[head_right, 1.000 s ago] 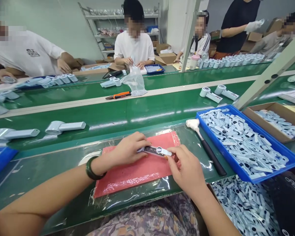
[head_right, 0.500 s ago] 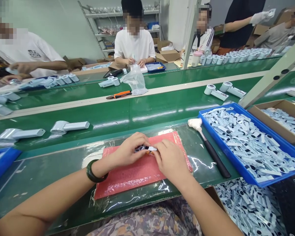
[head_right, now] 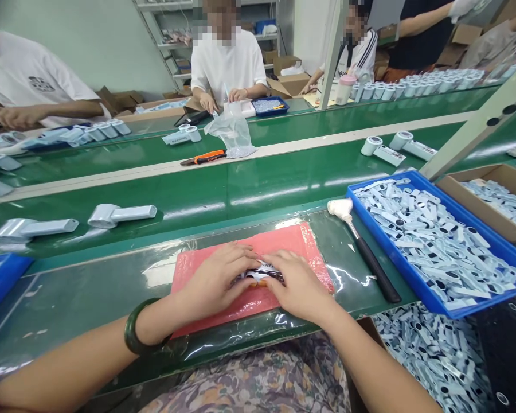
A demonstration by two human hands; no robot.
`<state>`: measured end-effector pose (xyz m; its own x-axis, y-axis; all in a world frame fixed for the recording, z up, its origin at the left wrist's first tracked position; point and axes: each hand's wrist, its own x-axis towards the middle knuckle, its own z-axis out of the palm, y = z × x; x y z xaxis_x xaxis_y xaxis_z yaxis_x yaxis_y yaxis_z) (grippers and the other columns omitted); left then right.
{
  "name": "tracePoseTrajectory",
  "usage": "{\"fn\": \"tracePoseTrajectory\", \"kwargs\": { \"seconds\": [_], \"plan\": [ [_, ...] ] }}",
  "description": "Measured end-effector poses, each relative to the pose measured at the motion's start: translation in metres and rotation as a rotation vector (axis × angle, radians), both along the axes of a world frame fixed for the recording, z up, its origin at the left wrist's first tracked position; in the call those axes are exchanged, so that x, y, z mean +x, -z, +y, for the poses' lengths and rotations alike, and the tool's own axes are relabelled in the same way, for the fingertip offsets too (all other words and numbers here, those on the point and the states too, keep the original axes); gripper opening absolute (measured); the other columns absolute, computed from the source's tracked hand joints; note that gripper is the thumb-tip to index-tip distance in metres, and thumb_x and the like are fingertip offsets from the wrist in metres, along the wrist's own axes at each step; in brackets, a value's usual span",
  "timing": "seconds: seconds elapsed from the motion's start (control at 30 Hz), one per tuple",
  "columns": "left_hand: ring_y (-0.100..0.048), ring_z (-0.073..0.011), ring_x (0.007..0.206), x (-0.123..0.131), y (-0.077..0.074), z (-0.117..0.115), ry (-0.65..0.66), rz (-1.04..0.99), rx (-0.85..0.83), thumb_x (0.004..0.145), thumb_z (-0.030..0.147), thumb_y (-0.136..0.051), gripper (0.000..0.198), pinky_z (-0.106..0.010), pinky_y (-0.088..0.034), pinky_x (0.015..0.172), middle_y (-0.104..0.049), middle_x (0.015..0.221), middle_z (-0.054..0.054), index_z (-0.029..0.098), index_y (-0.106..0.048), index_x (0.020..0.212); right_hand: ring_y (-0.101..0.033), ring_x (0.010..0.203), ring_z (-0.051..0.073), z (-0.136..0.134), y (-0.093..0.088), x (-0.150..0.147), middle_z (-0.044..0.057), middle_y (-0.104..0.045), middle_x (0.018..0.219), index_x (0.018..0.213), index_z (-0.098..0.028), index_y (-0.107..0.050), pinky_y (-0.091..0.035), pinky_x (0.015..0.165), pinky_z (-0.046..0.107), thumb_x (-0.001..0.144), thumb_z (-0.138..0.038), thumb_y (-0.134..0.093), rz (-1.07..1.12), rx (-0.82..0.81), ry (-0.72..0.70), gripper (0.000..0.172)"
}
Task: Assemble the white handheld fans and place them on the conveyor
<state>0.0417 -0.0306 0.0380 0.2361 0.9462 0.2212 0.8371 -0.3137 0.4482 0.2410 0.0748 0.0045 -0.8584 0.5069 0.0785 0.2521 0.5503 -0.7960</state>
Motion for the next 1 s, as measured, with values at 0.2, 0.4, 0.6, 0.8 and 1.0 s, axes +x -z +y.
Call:
{"fn": "tracePoseTrajectory", "kwargs": {
  "seconds": [0.2,0.4,0.6,0.8,1.0],
  "plan": [
    [-0.062,-0.0263,0.104,0.010,0.010,-0.005,-0.092,0.008,-0.011,0.099,0.017,-0.056,0.010,-0.050,-0.047,0.101,-0.069,0.109,-0.009,0.020,-0.065,0.102,-0.059,0.110,0.027,-0.009,0.004,-0.004,0.006,-0.065,0.118,0.129,-0.027,-0.064,-0.048,0.098,0.045,0.093,-0.014,-0.057,0.028,0.044,0.053,0.039],
    [-0.064,-0.0248,0.101,0.004,0.004,0.005,-0.055,0.040,-0.029,0.096,0.016,-0.060,0.009,-0.043,-0.051,0.092,-0.071,0.104,-0.007,0.018,-0.065,0.103,-0.058,0.111,0.028,-0.008,0.009,-0.007,0.008,-0.065,0.120,0.129,-0.023,-0.063,-0.046,0.098,0.046,0.097,-0.016,-0.055,-0.030,0.178,0.075,0.033],
    [-0.060,-0.0252,0.103,-0.001,-0.006,0.013,-0.011,0.105,-0.014,0.092,0.015,-0.066,0.011,-0.042,-0.050,0.095,-0.071,0.101,-0.006,0.019,-0.067,0.102,-0.062,0.109,0.026,-0.005,0.010,-0.008,0.008,-0.067,0.118,0.127,-0.022,-0.064,-0.048,0.098,0.042,0.100,-0.018,-0.053,0.005,0.177,0.079,0.030],
    [-0.054,-0.0305,0.117,0.008,-0.006,0.001,-0.031,0.388,-0.020,0.091,0.019,-0.065,0.028,-0.048,-0.044,0.102,-0.066,0.116,-0.010,0.020,-0.062,0.119,-0.052,0.130,0.028,-0.004,0.007,0.013,0.011,-0.057,0.140,0.141,-0.023,-0.056,-0.043,0.112,0.047,0.094,-0.021,-0.058,0.027,0.190,0.112,0.046],
    [-0.059,-0.0276,0.098,-0.030,-0.029,0.050,0.030,0.611,-0.053,0.087,0.013,-0.056,0.015,-0.044,-0.045,0.091,-0.068,0.098,-0.008,0.021,-0.066,0.095,-0.057,0.124,0.027,0.020,-0.006,0.078,0.011,-0.062,0.132,0.134,-0.023,-0.061,-0.048,0.107,0.046,0.100,-0.027,-0.048,0.031,0.321,0.386,0.036]
  ]
}}
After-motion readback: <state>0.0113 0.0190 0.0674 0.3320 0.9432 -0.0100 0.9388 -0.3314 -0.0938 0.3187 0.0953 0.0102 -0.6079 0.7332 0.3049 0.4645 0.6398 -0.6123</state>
